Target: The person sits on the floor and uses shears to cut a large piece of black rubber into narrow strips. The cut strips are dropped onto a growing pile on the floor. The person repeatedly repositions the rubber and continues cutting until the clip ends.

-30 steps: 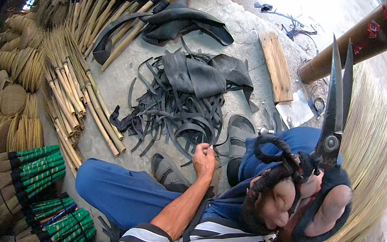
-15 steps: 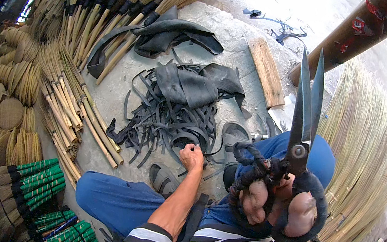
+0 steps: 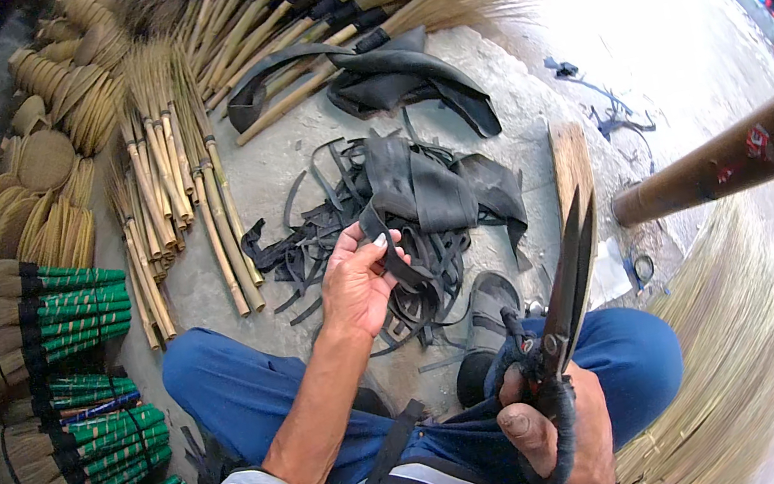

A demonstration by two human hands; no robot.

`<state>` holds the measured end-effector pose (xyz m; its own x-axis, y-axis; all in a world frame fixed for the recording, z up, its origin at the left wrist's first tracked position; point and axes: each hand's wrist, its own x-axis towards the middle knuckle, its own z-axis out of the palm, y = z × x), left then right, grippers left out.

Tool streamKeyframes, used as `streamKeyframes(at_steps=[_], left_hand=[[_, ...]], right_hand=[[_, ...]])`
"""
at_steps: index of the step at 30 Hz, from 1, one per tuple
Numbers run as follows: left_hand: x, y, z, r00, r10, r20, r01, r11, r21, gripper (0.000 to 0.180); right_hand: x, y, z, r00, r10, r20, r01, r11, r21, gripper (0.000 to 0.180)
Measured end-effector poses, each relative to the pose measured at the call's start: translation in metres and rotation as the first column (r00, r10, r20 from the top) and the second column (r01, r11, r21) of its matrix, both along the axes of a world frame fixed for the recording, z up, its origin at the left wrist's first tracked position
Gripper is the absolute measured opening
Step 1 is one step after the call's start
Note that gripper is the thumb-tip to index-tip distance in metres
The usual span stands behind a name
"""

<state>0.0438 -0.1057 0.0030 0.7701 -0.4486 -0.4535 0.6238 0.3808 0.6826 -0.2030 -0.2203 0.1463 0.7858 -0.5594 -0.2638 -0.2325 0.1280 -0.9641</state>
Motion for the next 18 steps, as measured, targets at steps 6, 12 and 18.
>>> streamKeyframes(at_steps=[6,12,18], left_hand=[[0.009,0.007,0.069,0.985,-0.165,-0.056,0.157,0.98,-0.123,0.02],[0.01,0.008,0.11,0.973,-0.223,-0.059,0.209,0.96,-0.185,0.033],[-0.004,0.02,0.097,0.918,-0.377,-0.122,0.329,0.897,-0.295,0.032]], right_hand=[[0.011,-0.001,0.01,0.998,0.052,-0.039,-0.052,0.998,-0.019,0.061],[0.035,-0.006,0.04,0.974,0.21,-0.081,-0.222,0.956,-0.194,0.039],[0.069,-0.007,0.046,0.942,0.299,-0.152,-0.334,0.873,-0.355,0.041]])
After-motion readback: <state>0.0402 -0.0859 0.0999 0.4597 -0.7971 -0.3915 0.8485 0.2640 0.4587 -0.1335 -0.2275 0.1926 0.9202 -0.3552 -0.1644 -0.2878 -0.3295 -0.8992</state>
